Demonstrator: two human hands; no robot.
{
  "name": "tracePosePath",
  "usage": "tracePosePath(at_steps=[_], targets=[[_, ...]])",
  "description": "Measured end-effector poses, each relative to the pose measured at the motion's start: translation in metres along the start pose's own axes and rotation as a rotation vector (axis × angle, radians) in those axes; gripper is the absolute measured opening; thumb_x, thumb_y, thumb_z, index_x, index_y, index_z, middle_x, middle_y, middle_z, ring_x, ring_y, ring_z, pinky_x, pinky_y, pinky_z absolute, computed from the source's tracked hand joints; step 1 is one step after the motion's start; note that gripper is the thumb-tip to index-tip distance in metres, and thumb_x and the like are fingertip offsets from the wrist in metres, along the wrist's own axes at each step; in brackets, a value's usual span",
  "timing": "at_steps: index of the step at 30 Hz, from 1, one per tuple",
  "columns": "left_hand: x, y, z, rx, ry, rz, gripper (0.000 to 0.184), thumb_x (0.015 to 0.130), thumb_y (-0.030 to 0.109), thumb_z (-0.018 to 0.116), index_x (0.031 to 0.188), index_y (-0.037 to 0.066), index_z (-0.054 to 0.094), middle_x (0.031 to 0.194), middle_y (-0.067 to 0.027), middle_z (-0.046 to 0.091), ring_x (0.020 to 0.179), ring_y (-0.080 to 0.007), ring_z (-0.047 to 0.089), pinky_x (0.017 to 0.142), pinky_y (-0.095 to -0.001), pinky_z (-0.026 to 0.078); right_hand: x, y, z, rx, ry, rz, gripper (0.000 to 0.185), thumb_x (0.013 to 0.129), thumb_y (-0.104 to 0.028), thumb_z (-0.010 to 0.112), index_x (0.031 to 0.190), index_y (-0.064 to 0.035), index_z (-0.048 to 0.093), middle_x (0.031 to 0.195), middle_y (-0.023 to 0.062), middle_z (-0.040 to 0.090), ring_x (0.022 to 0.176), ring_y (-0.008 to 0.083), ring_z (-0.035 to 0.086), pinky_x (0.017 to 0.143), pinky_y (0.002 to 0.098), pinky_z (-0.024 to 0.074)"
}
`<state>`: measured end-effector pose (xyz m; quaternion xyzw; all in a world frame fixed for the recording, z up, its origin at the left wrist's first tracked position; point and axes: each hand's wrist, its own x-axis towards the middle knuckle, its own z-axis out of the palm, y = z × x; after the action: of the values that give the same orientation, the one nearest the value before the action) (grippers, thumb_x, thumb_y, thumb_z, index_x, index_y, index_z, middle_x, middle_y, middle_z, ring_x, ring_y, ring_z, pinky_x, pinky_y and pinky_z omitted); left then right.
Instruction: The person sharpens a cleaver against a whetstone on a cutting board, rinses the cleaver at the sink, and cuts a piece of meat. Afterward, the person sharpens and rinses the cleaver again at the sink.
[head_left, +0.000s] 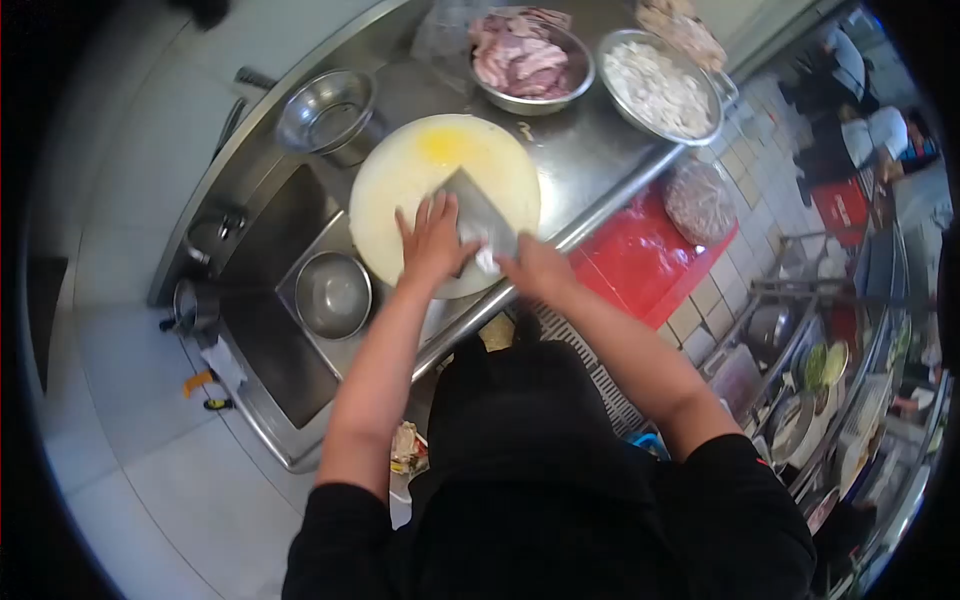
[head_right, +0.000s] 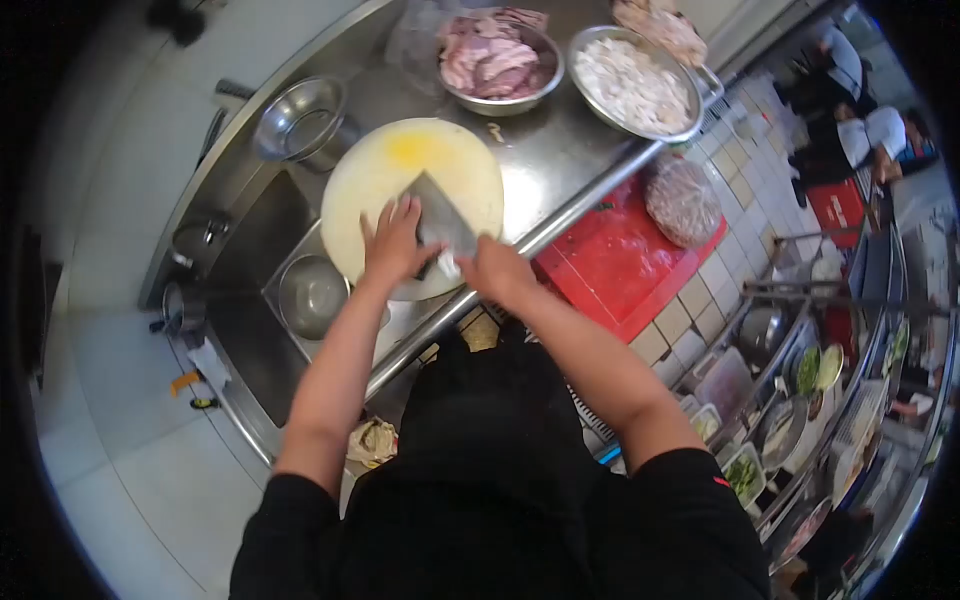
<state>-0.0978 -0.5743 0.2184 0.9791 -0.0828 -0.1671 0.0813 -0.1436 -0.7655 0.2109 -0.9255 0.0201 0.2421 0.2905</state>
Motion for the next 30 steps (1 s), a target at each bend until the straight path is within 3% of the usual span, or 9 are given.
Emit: tracePosePath(at_steps=[5, 8, 9, 13, 15, 18, 22, 26, 30], targets=[[0.054, -0.013, -0.027, -0.036, -0.063, -0.041, 0.095, 0.087, 0.059, 0.071, 0.159, 0.010, 0.034, 0.168, -0.0079, 0.030, 0.156, -0.0288, 0.024, 0.125, -0.0627, 0.007, 0.056, -0.018, -0.010, -0.053, 0.109, -0.013, 0.056, 0.093, -0.047, 0.067, 0.113, 0.0053, 0.062, 0.102, 0.0306, 0.071, 0.103, 0.0457, 0.069, 0.089, 0.0509, 0.0549], [0.012, -0.003, 0.003, -0.017, 0.016, 0.014, 0.097, 0.086, 0.061, 0.069, 0.160, 0.011, 0.032, 0.168, -0.0084, 0.029, 0.156, -0.0296, 0.023, 0.125, -0.0639, 0.009, 0.012, -0.001, -0.005, -0.026, 0.037, 0.002, 0.059, 0.091, -0.049, 0.069, 0.109, 0.0071, 0.062, 0.104, 0.0315, 0.070, 0.101, 0.0472, 0.069, 0.088, 0.0513, 0.0548], [-0.014, 0.004, 0.012, -0.055, 0.032, 0.034, 0.096, 0.086, 0.060, 0.070, 0.158, 0.007, 0.036, 0.167, -0.0103, 0.031, 0.157, -0.0278, 0.021, 0.125, -0.0636, 0.003, -0.008, 0.014, 0.008, 0.053, 0.016, 0.017, 0.059, 0.091, -0.048, 0.069, 0.112, 0.0078, 0.062, 0.106, 0.0332, 0.069, 0.102, 0.0491, 0.068, 0.089, 0.0528, 0.0543], [-0.092, 0.032, 0.023, -0.162, -0.020, 0.038, 0.102, 0.078, 0.054, 0.080, 0.155, 0.002, 0.039, 0.164, -0.0137, 0.036, 0.156, -0.0294, 0.024, 0.123, -0.0677, 0.001, -0.086, 0.047, 0.029, 0.153, -0.032, -0.077, 0.063, 0.092, -0.043, 0.070, 0.128, 0.0078, 0.058, 0.113, 0.0355, 0.067, 0.109, 0.0494, 0.066, 0.096, 0.0553, 0.0516], [-0.067, 0.029, 0.018, -0.138, 0.010, 0.008, 0.102, 0.077, 0.054, 0.081, 0.155, 0.003, 0.040, 0.164, -0.0125, 0.037, 0.156, -0.0291, 0.024, 0.122, -0.0687, 0.001, -0.058, 0.048, 0.026, 0.096, 0.061, -0.166, 0.064, 0.092, -0.045, 0.069, 0.130, 0.0063, 0.058, 0.113, 0.0344, 0.068, 0.109, 0.0478, 0.066, 0.095, 0.0542, 0.0525], [0.020, -0.002, 0.003, -0.096, 0.083, -0.010, 0.093, 0.080, 0.056, 0.078, 0.153, 0.010, 0.044, 0.164, -0.0077, 0.038, 0.156, -0.0292, 0.025, 0.123, -0.0677, 0.002, 0.023, 0.005, -0.005, -0.097, 0.087, -0.021, 0.057, 0.091, -0.052, 0.068, 0.106, 0.0032, 0.063, 0.099, 0.0274, 0.072, 0.099, 0.0459, 0.069, 0.086, 0.0525, 0.0548], [0.050, -0.003, -0.022, -0.063, -0.006, 0.009, 0.096, 0.078, 0.054, 0.081, 0.153, 0.008, 0.043, 0.164, -0.0084, 0.038, 0.155, -0.0293, 0.025, 0.124, -0.0669, 0.006, 0.039, -0.007, -0.003, -0.048, 0.170, 0.008, 0.061, 0.091, -0.052, 0.069, 0.107, 0.0061, 0.063, 0.101, 0.0301, 0.071, 0.100, 0.0473, 0.069, 0.086, 0.0526, 0.0544], [-0.027, 0.021, 0.008, -0.047, -0.002, 0.096, 0.096, 0.077, 0.051, 0.082, 0.150, 0.001, 0.045, 0.163, -0.0093, 0.038, 0.156, -0.0281, 0.024, 0.125, -0.0647, 0.005, -0.029, 0.042, 0.026, 0.029, 0.085, -0.096, 0.058, 0.092, -0.047, 0.069, 0.113, 0.0060, 0.061, 0.100, 0.0342, 0.069, 0.097, 0.0516, 0.067, 0.085, 0.0560, 0.0536], [-0.089, 0.034, 0.020, -0.165, -0.036, 0.052, 0.104, 0.075, 0.052, 0.084, 0.153, -0.002, 0.041, 0.165, -0.0117, 0.035, 0.155, -0.0285, 0.025, 0.123, -0.0682, 0.003, -0.086, 0.048, 0.027, 0.195, 0.025, -0.141, 0.059, 0.091, -0.044, 0.071, 0.127, 0.0012, 0.060, 0.107, 0.0297, 0.071, 0.099, 0.0454, 0.070, 0.087, 0.0524, 0.0545]])
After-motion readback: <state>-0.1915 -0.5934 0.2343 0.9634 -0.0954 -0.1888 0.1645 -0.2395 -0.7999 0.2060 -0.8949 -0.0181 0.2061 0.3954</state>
